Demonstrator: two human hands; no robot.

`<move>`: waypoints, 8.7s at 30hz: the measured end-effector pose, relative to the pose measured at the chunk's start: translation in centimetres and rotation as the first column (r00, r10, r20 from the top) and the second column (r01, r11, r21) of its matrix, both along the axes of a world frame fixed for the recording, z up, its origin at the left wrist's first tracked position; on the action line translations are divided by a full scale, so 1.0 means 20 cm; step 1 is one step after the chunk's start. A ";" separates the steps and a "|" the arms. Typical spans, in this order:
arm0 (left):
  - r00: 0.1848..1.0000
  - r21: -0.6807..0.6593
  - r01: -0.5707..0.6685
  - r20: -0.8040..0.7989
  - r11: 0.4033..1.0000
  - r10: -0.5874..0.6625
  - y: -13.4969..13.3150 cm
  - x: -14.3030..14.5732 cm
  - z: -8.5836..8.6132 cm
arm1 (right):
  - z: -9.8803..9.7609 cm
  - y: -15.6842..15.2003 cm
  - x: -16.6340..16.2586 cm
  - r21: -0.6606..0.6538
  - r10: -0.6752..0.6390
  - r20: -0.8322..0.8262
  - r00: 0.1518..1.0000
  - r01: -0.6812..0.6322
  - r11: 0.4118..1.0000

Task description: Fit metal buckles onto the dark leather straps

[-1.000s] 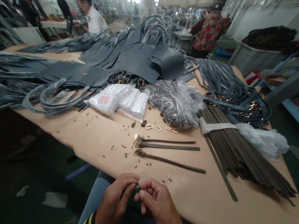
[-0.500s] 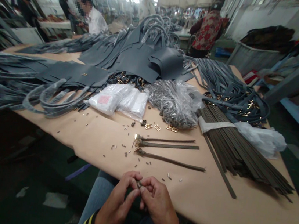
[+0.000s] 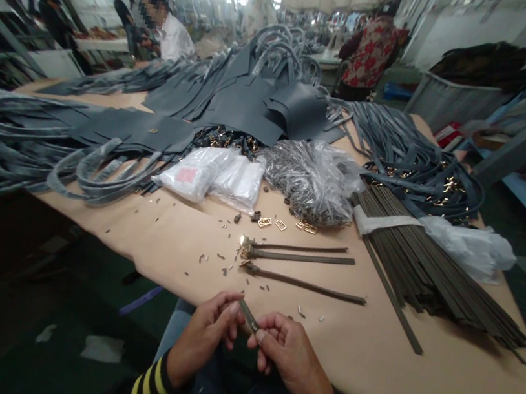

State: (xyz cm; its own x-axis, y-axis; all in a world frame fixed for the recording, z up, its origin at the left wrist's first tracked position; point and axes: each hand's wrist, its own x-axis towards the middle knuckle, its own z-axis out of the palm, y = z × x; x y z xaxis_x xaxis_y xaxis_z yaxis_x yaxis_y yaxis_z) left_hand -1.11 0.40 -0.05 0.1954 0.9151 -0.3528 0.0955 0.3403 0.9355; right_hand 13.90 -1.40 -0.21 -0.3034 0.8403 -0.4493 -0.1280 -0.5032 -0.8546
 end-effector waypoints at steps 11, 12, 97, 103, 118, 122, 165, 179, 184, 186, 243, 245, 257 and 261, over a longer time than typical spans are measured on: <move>0.998 -0.069 -0.018 0.065 0.997 0.023 0.01 0.02 -0.02 | -0.02 0.00 -0.01 0.065 0.078 0.153 0.985 -0.088 0.994; 0.998 -0.076 -0.014 0.061 0.997 0.018 0.00 0.02 -0.02 | -0.01 -0.01 -0.01 0.114 0.074 0.224 0.972 -0.101 0.988; 0.988 0.112 0.122 0.080 0.986 -0.132 0.11 0.11 0.08 | 0.16 0.06 0.07 0.352 0.012 0.439 0.898 -0.184 0.918; 0.969 0.060 0.223 0.091 0.973 -0.228 0.12 0.12 0.06 | 0.13 0.10 0.06 0.370 0.007 0.441 0.898 -0.189 0.910; 0.706 0.392 0.550 -0.690 0.738 -0.160 0.60 0.19 0.16 | 0.04 0.31 0.25 0.261 0.027 0.449 0.893 -0.160 0.952; 0.395 0.296 0.748 -0.918 0.595 -0.039 0.86 0.28 0.13 | -0.04 0.34 0.27 0.173 0.047 0.310 0.950 -0.104 0.979; 0.934 -0.040 0.266 0.258 0.963 -0.247 0.16 0.14 0.06 | 0.03 0.08 0.12 0.120 -0.051 0.129 0.990 0.035 0.992; 0.976 0.057 0.200 0.078 0.978 -0.204 0.09 0.11 0.11 | 0.05 0.07 0.07 0.176 -0.026 0.218 0.976 -0.013 0.984; 0.967 0.070 0.239 -0.106 0.968 -0.231 0.08 0.11 0.11 | 0.03 0.05 0.05 0.180 0.023 0.130 0.991 -0.046 0.983; 0.970 -0.026 0.242 0.018 0.970 -0.242 0.08 0.11 0.08 | 0.03 0.04 0.05 0.119 0.017 0.071 0.997 -0.025 0.993; 0.804 -0.531 0.286 0.586 0.798 0.102 -0.06 0.10 0.02 | 0.01 -0.10 0.12 0.018 0.174 0.053 0.983 -0.175 0.984; 0.810 -0.522 0.298 0.581 0.799 0.077 -0.08 0.11 0.01 | 0.01 -0.10 0.11 0.027 0.155 0.059 0.986 -0.157 0.987; 0.915 -0.428 0.203 0.404 0.881 -0.014 -0.10 0.16 0.03 | 0.02 -0.08 0.08 0.039 0.129 0.124 0.984 -0.134 0.990; 0.963 -0.296 0.150 0.260 0.943 -0.072 -0.09 0.16 0.03 | -0.01 -0.08 0.08 0.013 0.089 0.118 0.989 -0.091 0.996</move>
